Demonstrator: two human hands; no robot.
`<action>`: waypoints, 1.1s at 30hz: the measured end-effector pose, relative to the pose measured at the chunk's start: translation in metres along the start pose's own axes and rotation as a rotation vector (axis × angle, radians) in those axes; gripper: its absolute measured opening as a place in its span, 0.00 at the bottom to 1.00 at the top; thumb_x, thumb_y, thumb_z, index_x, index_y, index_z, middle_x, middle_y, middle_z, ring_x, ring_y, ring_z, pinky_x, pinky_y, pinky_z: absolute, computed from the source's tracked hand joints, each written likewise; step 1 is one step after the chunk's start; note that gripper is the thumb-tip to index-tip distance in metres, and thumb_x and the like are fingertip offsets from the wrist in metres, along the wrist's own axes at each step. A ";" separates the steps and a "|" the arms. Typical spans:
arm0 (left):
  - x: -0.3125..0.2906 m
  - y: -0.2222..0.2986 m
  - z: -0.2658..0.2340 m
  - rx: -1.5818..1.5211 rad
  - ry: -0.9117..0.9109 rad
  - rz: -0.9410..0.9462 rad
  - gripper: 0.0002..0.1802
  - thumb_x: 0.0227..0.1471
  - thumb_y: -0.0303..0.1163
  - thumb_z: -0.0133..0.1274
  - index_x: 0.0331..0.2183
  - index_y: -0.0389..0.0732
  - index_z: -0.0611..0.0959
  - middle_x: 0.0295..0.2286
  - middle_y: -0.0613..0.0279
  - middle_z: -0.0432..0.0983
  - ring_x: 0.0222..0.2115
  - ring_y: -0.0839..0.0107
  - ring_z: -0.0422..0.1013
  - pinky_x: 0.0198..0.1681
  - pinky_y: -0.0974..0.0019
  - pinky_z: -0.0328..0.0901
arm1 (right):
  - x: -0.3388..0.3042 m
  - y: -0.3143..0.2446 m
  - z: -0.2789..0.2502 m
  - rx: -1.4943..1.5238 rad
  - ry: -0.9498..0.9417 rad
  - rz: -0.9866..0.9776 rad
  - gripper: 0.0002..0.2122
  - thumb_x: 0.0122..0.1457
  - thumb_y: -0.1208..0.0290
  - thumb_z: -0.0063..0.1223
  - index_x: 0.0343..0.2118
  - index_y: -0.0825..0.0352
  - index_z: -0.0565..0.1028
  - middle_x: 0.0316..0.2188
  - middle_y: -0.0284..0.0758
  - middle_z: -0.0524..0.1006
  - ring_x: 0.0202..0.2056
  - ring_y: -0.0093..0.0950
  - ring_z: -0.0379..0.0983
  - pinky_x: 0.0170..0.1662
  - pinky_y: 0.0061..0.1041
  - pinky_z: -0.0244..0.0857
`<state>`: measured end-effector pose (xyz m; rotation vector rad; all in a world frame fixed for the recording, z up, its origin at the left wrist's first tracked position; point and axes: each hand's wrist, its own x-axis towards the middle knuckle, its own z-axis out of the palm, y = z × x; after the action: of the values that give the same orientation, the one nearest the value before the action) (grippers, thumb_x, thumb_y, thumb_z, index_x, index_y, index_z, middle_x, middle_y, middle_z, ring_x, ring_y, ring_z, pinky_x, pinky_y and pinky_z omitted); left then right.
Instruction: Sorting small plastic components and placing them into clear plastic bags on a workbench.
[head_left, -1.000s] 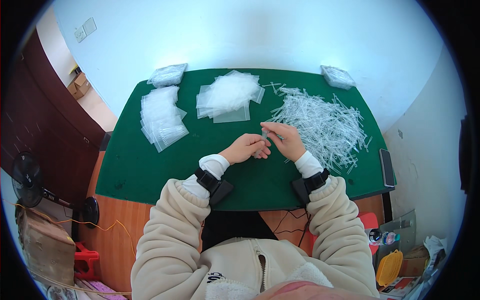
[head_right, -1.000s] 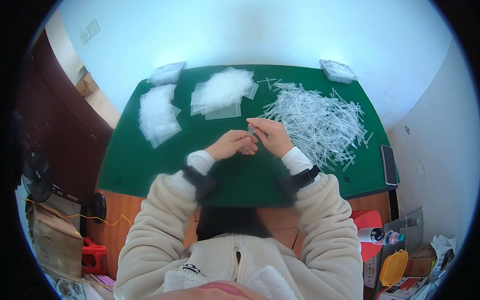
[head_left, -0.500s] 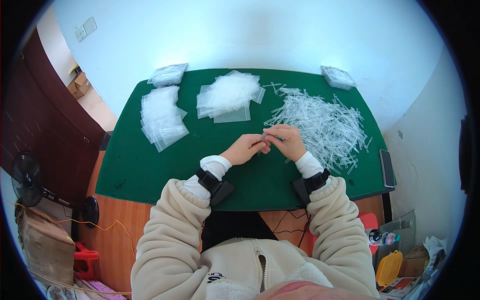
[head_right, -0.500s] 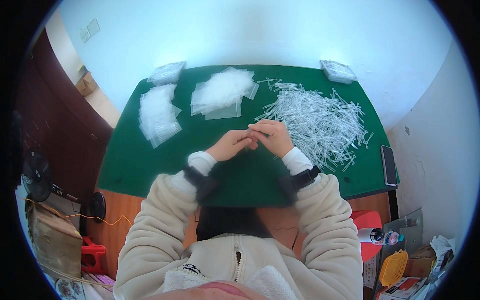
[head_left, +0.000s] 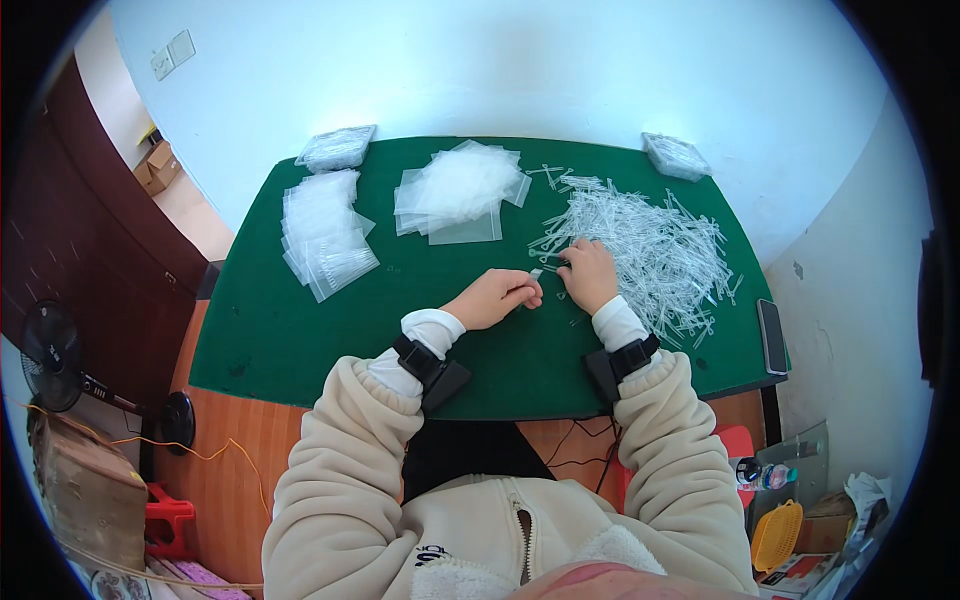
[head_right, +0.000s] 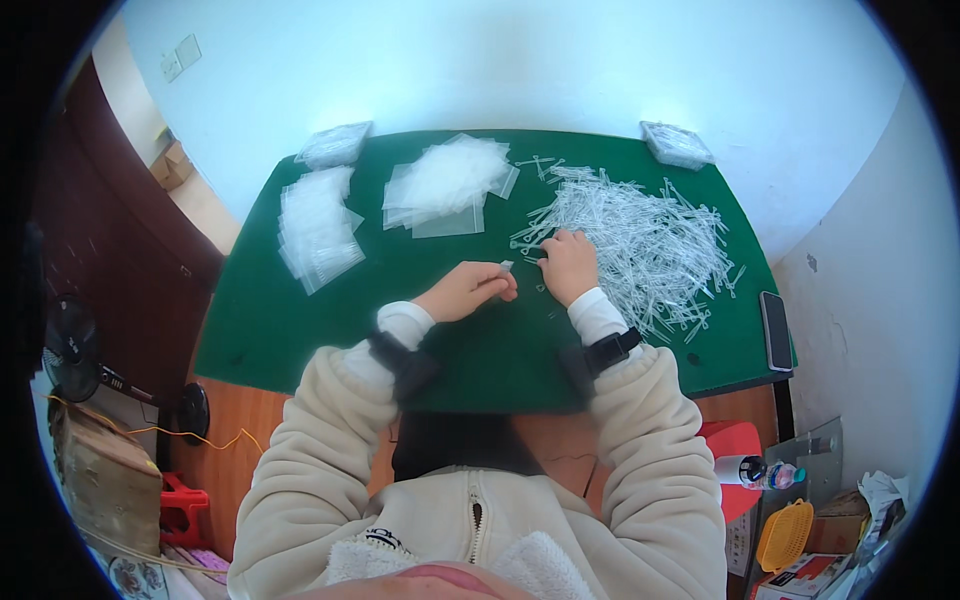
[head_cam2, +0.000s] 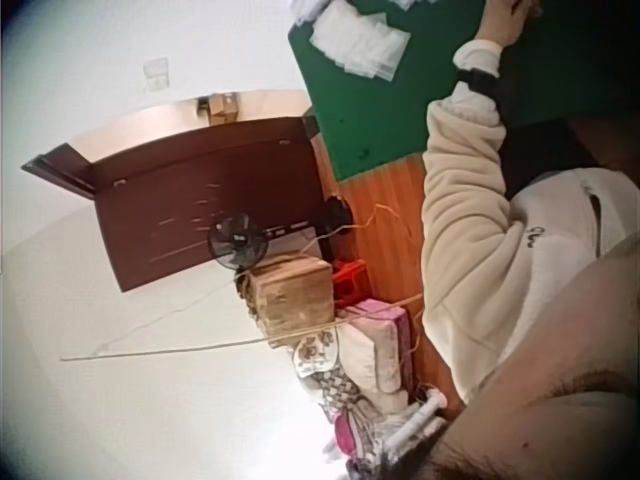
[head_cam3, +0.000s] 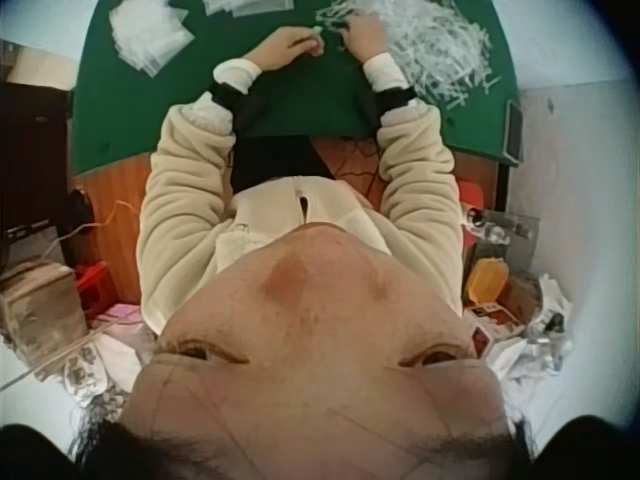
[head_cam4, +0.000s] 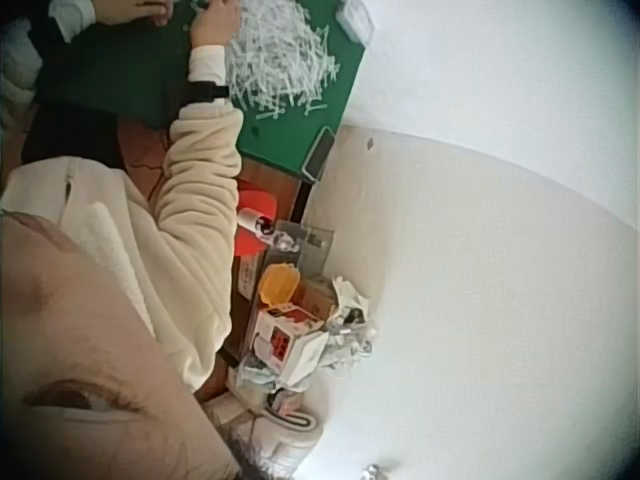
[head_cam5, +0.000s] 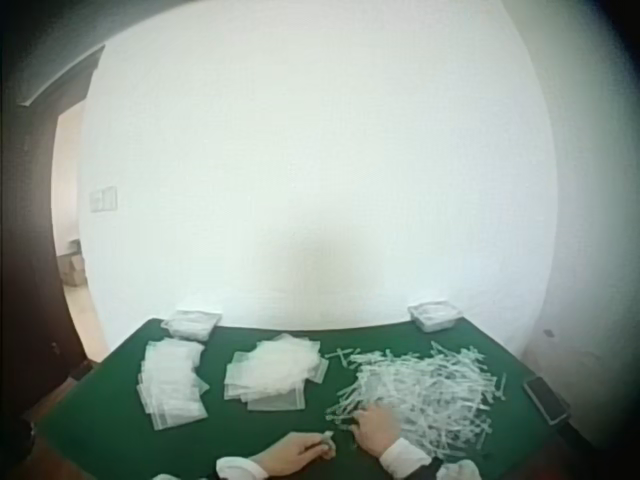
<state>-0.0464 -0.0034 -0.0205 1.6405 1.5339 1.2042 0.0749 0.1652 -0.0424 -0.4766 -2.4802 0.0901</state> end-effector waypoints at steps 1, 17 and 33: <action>0.000 -0.001 0.000 0.000 0.001 -0.001 0.10 0.55 0.28 0.42 0.30 0.32 0.75 0.27 0.59 0.76 0.30 0.73 0.72 0.37 0.71 0.66 | 0.000 0.002 0.000 0.000 -0.055 0.016 0.05 0.43 0.71 0.56 0.25 0.62 0.76 0.23 0.34 0.72 0.34 0.35 0.67 0.38 0.34 0.61; 0.005 -0.019 -0.007 -0.242 0.474 -0.041 0.11 0.57 0.31 0.40 0.35 0.33 0.74 0.29 0.61 0.75 0.31 0.75 0.71 0.35 0.73 0.65 | 0.006 -0.012 -0.005 0.770 -0.132 0.105 0.04 0.50 0.77 0.49 0.30 0.66 0.72 0.21 0.30 0.70 0.23 0.23 0.68 0.26 0.23 0.61; 0.005 -0.012 -0.005 -0.356 0.325 -0.123 0.11 0.56 0.30 0.40 0.34 0.34 0.74 0.28 0.60 0.74 0.30 0.75 0.72 0.35 0.75 0.64 | 0.005 -0.024 -0.011 1.319 -0.130 0.209 0.13 0.50 0.82 0.48 0.41 0.68 0.67 0.24 0.29 0.69 0.21 0.15 0.67 0.23 0.15 0.62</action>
<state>-0.0560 0.0024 -0.0277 1.1464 1.4737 1.6257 0.0702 0.1437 -0.0262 -0.1186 -1.9041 1.7062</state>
